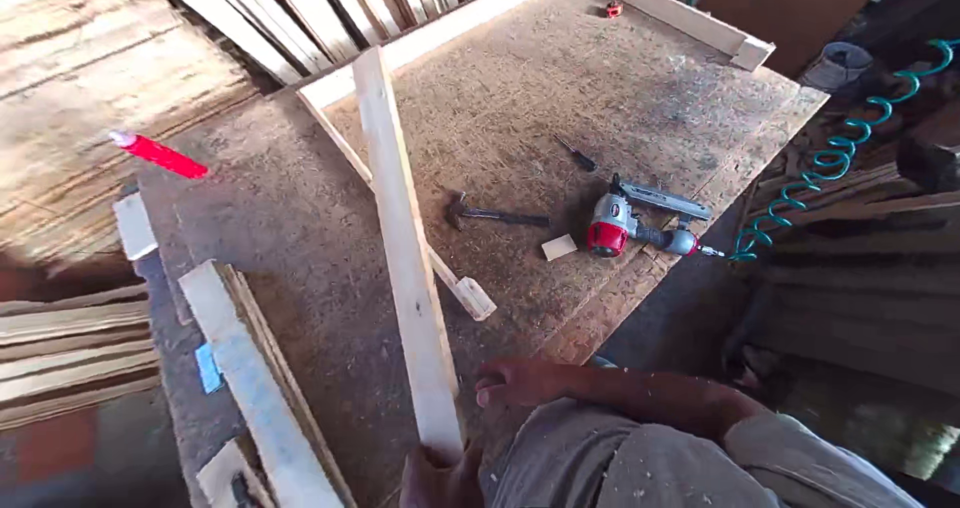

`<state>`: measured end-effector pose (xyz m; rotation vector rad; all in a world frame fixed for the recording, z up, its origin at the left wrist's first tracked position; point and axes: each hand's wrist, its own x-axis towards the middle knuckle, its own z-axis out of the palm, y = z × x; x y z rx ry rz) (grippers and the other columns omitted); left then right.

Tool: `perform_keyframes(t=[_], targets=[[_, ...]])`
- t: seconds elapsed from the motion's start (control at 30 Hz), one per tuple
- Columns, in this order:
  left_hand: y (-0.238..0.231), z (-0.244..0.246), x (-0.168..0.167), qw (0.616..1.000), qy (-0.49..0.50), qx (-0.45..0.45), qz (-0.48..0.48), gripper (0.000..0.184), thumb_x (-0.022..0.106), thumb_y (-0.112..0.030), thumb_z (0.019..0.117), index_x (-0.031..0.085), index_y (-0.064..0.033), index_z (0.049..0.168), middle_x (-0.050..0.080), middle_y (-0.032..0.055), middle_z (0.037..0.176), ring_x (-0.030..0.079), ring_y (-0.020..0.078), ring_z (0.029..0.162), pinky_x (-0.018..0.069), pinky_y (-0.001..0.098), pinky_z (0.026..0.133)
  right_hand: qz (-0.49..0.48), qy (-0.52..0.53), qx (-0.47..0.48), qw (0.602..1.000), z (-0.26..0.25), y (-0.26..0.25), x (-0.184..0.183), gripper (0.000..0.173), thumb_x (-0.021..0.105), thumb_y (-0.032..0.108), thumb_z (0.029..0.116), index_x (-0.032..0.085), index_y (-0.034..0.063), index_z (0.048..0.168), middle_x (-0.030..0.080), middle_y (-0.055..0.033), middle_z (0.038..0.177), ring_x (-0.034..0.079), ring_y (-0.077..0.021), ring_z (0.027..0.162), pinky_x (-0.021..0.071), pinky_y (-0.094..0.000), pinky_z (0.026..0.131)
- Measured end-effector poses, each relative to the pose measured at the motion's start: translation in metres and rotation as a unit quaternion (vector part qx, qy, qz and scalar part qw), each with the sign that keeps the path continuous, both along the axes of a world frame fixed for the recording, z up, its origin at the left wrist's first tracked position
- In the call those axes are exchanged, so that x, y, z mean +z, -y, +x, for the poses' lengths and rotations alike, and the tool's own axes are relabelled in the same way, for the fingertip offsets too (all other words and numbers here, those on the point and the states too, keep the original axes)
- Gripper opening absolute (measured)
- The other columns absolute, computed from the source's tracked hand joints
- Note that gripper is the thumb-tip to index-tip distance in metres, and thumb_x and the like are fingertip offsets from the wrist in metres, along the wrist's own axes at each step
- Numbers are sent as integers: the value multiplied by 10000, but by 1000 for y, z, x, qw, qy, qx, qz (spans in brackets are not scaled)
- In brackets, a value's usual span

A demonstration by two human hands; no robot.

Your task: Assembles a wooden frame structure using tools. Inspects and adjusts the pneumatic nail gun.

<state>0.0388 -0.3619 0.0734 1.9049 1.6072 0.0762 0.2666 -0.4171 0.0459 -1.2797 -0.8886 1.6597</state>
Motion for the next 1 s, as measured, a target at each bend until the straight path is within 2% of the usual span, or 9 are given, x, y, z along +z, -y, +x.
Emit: perform_keyframes(t=[0.1, 0.2, 0.37, 0.43, 0.5, 0.63, 0.77, 0.9, 1.0], targets=[[-15, 32, 20, 993, 46, -106, -5, 1009, 879, -614, 560, 612, 42, 1278, 684, 246, 1106, 680, 408, 984, 545, 639, 863, 3, -167, -181, 969, -9, -11, 15, 397, 587, 266, 1036, 543, -8, 1320, 714, -125, 1111, 724, -204, 978, 618, -419, 877], [-44, 38, 26, 972, 72, -224, -26, 1063, 701, -869, 625, 633, -100, 1356, 762, 57, 1056, 743, 193, 907, 630, 493, 799, -8, -291, -378, 879, 22, -11, 12, 331, 603, 223, 1030, 551, 28, 1293, 740, -131, 1064, 735, -239, 956, 621, -449, 861], [-84, 68, 34, 971, -98, -217, 9, 700, 727, -684, 793, 726, -59, 1109, 727, 209, 888, 709, 452, 853, 525, 729, 747, 64, -353, -393, 847, 127, -3, -4, 310, 586, 264, 1043, 543, 60, 1273, 733, -147, 1087, 731, -267, 978, 617, -473, 862], [-87, 98, 45, 967, -93, -209, 116, 671, 708, -680, 802, 738, -43, 1010, 715, 209, 855, 699, 461, 796, 510, 731, 679, 78, -200, -262, 941, 183, -2, -18, 337, 714, 83, 912, 587, 9, 1215, 748, -123, 1076, 739, -212, 968, 626, -394, 872], [-91, 137, 57, 957, -93, -199, 191, 662, 699, -661, 810, 728, -17, 962, 707, 233, 861, 690, 478, 783, 495, 725, 652, 0, 143, -77, 987, 255, -8, -21, 539, 845, 187, 832, 632, -4, 1288, 710, -117, 1208, 679, -191, 1131, 554, -388, 1022], [-110, 204, 64, 944, -116, -185, 249, 658, 673, -657, 843, 725, -11, 960, 712, 242, 868, 696, 483, 777, 503, 709, 644, -125, 534, -185, 815, 399, -40, -66, 590, 765, 339, 868, 624, -18, 1317, 585, -310, 1360, 533, -467, 1316, 419, -642, 1092], [-122, 248, 66, 934, -135, -172, 284, 621, 661, -655, 850, 739, -46, 942, 728, 204, 862, 717, 433, 804, 528, 659, 658, -184, 625, -207, 730, 521, -72, -145, 859, 803, 376, 836, 441, -39, 1495, 357, -366, 1556, 304, -544, 1468, 265, -683, 1177], [-131, 269, 63, 916, -155, -169, 328, 603, 623, -675, 878, 734, -83, 911, 735, 144, 839, 726, 358, 808, 542, 569, 669, -139, 578, -149, 791, 514, -97, -144, 490, 726, 210, 923, 578, -6, 1336, 590, -362, 1299, 581, -569, 1189, 459, -759, 924], [-148, 282, 63, 919, -162, -168, 317, 585, 637, -650, 891, 739, -75, 928, 734, 153, 849, 724, 367, 823, 545, 569, 694, -104, 552, 31, 827, 436, -125, -123, 395, 542, 222, 1038, 592, -26, 1341, 584, -347, 1328, 546, -539, 1262, 431, -719, 996]])
